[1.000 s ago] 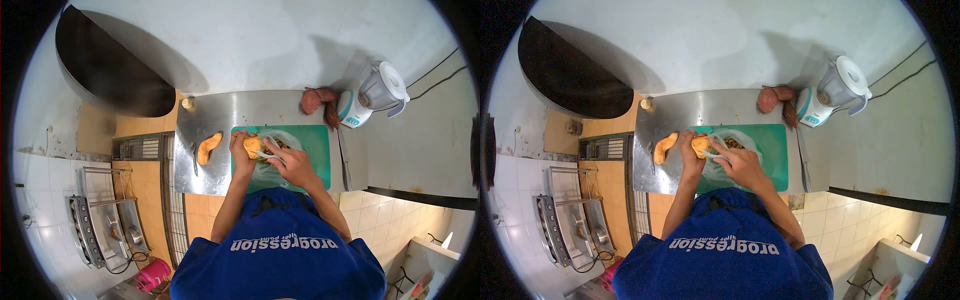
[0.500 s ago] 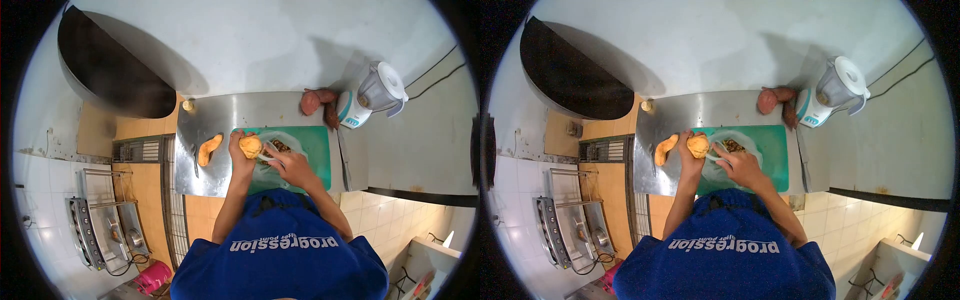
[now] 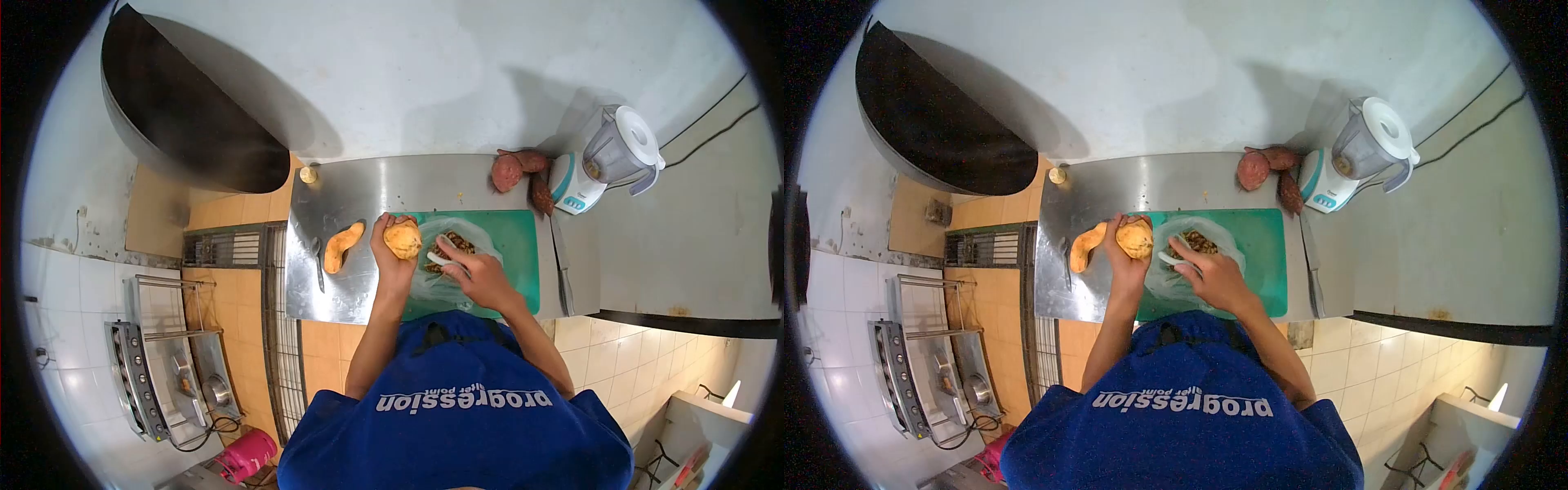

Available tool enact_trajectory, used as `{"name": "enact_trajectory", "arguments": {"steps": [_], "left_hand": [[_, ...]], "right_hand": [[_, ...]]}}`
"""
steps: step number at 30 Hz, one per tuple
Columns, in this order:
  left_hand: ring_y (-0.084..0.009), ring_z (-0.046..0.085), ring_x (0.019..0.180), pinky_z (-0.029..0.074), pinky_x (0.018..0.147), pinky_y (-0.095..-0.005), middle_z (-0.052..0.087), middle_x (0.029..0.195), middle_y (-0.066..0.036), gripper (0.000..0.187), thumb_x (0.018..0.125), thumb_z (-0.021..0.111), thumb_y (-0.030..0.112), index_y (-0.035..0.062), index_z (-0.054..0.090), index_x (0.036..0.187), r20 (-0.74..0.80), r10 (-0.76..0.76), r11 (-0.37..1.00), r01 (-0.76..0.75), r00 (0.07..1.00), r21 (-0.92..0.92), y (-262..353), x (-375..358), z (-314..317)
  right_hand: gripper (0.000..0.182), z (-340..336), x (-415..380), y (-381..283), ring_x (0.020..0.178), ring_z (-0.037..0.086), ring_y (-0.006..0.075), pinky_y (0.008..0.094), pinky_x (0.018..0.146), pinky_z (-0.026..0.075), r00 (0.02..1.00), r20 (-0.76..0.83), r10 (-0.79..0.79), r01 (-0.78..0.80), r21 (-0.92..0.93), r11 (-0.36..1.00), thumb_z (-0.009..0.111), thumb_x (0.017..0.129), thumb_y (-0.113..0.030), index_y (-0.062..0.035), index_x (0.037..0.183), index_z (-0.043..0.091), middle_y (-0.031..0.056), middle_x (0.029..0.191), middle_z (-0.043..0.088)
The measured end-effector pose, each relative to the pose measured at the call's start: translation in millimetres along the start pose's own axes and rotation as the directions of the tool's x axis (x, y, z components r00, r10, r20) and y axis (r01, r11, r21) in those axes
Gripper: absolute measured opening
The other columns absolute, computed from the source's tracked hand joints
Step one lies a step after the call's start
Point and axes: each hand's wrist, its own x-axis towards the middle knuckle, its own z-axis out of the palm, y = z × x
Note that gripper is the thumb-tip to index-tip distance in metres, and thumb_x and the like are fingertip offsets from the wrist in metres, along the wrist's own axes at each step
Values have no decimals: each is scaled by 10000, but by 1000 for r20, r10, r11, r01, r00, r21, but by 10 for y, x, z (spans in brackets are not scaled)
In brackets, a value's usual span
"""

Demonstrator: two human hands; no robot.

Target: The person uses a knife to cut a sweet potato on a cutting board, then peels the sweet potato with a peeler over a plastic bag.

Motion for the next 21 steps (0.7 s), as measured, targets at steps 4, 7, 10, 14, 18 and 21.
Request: {"name": "enact_trajectory", "arguments": {"steps": [4,7,10,14,18,21], "left_hand": [[-150,580,764,530,917,-362,512,744,0,168,949,621,117,108,516,818,-20,-76,994,77,997,78,-84,-45,3],[-150,584,779,526,916,-352,517,752,-3,171,951,621,124,109,520,813,80,1,1000,-1,997,-6,-67,30,-34],[-154,583,787,528,896,-354,520,755,-2,156,956,619,124,106,521,836,56,40,998,-38,998,-43,10,102,-39],[-164,591,782,539,866,-360,530,772,-11,142,963,617,140,101,519,869,-14,23,988,-20,1000,153,-83,-11,-65],[-191,615,792,554,823,-373,541,804,-24,145,968,620,169,98,518,893,-114,14,987,4,993,158,-54,135,-184],[-199,618,791,560,808,-386,541,809,-25,152,967,629,180,101,524,889,-149,56,991,-37,987,126,19,177,-218]], "right_hand": [[483,-171,132,-211,958,674,419,470,853,535,989,81,122,-128,75,989,587,989,-367,-228,1450,550,210,1118,703],[480,7,13,27,913,671,424,471,826,533,998,56,31,-35,69,997,581,992,-357,-230,1454,545,207,1065,712],[483,15,-67,41,875,669,425,471,805,529,990,140,21,-17,-30,999,592,987,-348,-233,1454,546,195,1016,718],[499,-36,64,-133,792,680,380,458,733,544,1000,8,20,-20,-54,998,608,969,-385,-280,1453,546,162,873,712],[503,54,-36,74,675,668,341,458,612,539,997,23,-76,79,-379,922,622,950,-409,-306,1438,562,127,745,667],[506,16,-30,94,637,662,330,470,569,528,990,-65,-124,95,-341,935,627,942,-421,-323,1434,565,122,740,665]]}}
